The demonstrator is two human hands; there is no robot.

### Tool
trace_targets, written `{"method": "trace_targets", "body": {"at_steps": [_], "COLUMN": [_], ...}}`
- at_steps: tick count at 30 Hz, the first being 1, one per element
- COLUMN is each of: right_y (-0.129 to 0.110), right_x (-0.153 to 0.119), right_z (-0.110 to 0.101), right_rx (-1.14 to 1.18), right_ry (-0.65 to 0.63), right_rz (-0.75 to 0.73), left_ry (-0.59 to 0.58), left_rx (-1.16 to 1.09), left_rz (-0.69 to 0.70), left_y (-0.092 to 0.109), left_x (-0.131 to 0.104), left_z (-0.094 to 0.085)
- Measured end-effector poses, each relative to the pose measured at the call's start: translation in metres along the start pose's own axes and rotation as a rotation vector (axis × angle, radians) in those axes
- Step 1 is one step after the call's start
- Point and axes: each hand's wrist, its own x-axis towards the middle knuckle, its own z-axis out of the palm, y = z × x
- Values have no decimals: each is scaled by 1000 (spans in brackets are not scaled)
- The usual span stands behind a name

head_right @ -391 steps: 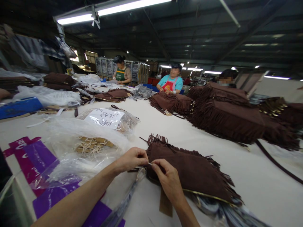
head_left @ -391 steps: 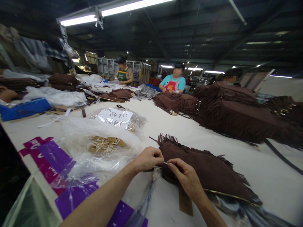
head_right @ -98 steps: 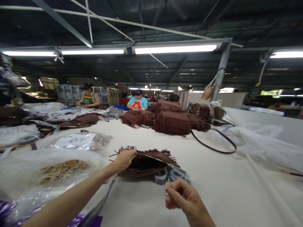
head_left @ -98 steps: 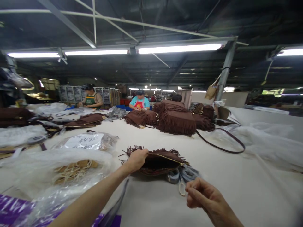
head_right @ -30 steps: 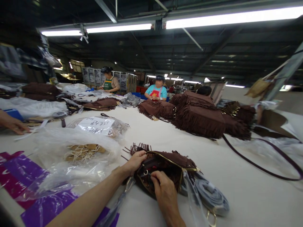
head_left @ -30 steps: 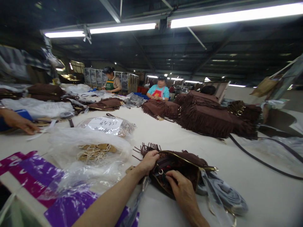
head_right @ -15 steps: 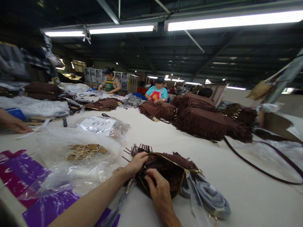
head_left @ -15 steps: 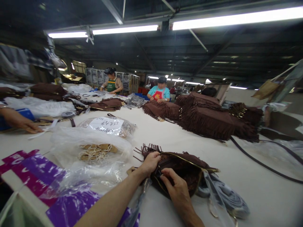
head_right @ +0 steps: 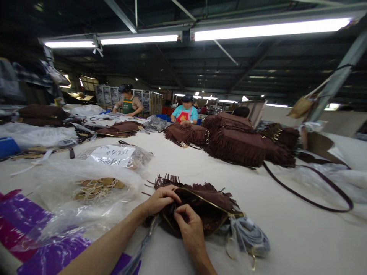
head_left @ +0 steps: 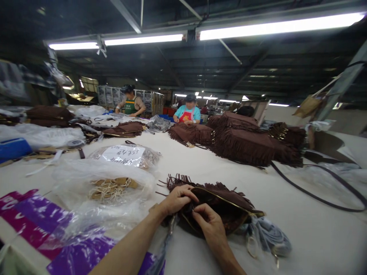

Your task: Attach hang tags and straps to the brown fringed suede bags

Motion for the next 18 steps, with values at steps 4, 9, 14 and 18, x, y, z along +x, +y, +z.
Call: {"method": "trace_targets", "body": {"at_steps": [4, 9, 14, 18], "right_y": [-5, -9, -9, -17], "right_x": [-4, -5, -5, -6], "right_z": [2, 1, 3, 2], "right_rx": [52, 33, 61, 39], "right_ry": [47, 42, 19, 62], "right_rz": [-2, 6, 13, -1], "left_ry": [-41, -88, -75, -5], "left_rx": [163, 222, 326, 232], "left_rz": [-4, -14, -26, 0], "left_y": [8, 13, 9, 16], "left_x": [-4, -6, -5, -3], "left_z": [-5, -9, -7, -1]}}
